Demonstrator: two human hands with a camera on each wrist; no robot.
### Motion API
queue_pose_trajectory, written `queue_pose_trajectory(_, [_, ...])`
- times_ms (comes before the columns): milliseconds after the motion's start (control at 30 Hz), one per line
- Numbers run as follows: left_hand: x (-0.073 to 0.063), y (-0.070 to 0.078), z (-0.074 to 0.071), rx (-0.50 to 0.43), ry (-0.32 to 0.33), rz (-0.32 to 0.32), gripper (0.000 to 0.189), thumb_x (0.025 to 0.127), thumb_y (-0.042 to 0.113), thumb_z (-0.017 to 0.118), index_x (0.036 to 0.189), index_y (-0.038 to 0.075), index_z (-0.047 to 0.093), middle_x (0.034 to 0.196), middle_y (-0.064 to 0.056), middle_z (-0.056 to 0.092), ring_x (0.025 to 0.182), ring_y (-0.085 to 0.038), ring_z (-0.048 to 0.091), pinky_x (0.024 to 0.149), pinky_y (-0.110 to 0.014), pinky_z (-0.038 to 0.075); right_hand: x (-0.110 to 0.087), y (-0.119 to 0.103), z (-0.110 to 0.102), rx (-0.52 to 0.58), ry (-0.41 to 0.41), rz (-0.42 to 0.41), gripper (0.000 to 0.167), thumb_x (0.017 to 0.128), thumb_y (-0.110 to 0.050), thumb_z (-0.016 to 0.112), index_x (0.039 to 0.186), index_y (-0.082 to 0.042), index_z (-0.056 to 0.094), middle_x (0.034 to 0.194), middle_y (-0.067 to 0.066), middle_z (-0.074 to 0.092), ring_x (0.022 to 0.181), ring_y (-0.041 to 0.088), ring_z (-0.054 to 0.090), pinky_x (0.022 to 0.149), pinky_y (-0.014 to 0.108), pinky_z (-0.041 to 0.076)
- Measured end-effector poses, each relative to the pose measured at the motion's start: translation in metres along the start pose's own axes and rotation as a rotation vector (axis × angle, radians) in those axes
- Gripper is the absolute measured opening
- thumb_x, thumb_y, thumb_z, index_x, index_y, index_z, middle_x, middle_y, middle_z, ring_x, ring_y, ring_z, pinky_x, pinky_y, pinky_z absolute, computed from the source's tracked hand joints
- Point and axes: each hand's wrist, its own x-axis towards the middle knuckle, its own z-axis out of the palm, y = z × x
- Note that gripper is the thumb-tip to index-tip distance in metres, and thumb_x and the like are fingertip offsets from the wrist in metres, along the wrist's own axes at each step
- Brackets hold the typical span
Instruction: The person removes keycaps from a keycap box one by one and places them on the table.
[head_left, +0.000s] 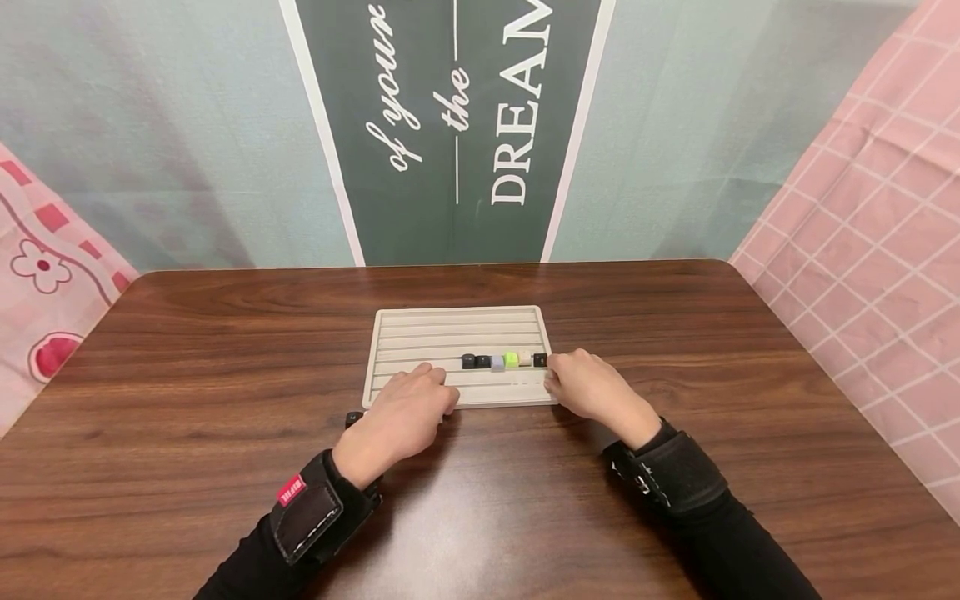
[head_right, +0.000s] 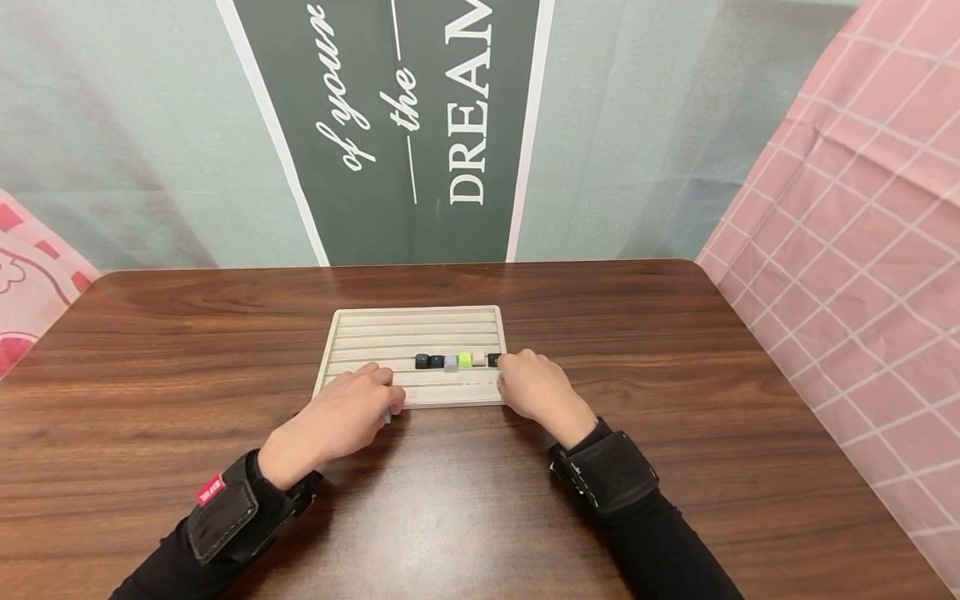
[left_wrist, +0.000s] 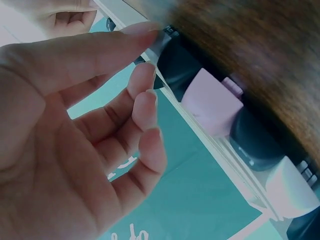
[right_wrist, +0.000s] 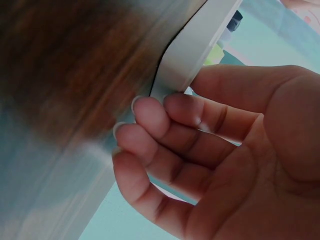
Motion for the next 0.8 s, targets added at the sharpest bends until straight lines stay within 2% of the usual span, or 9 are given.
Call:
queue_pose_trajectory(233, [-0.001,-0.001,-0.007,0.015,-0.020,-0.008,0.012,0.076,0.000,0.066,0.076,0.012,0.064,0.076,-0.001,0.050,0.078,-0.020,0.048,0.061,-0.033,0.040,0.000,0.000,-0.001,0.000,0.002,-0.003,0.019,0.085,-0.007,0.055,0.068,-0.008,0.048,0.058,0.001,0.042,0.052,0.014,0.041,0.047,0.027,0.034])
queue_pose_trajectory(467, [-0.004,-0.008,-0.015,0.021,0.014,-0.016,0.018,0.074,-0.006,0.062,0.079,0.011,0.065,0.077,-0.002,0.052,0.077,-0.021,0.049,0.062,-0.035,0.042,-0.001,-0.001,-0.001,0.001,0.012,-0.011,0.020,0.085,-0.006,0.055,0.067,-0.008,0.047,0.058,0.000,0.041,0.052,0.014,0.041,0.046,0.027,0.034])
queue_pose_trajectory(800, [-0.011,-0.024,-0.028,0.011,0.049,-0.077,0.005,0.077,0.007,0.067,0.080,0.007,0.062,0.076,-0.004,0.054,0.077,-0.024,0.054,0.063,-0.037,0.046,0.000,0.000,0.002,-0.008,0.039,-0.019,0.019,0.084,-0.006,0.054,0.066,-0.008,0.048,0.057,0.000,0.040,0.051,0.015,0.041,0.045,0.027,0.033])
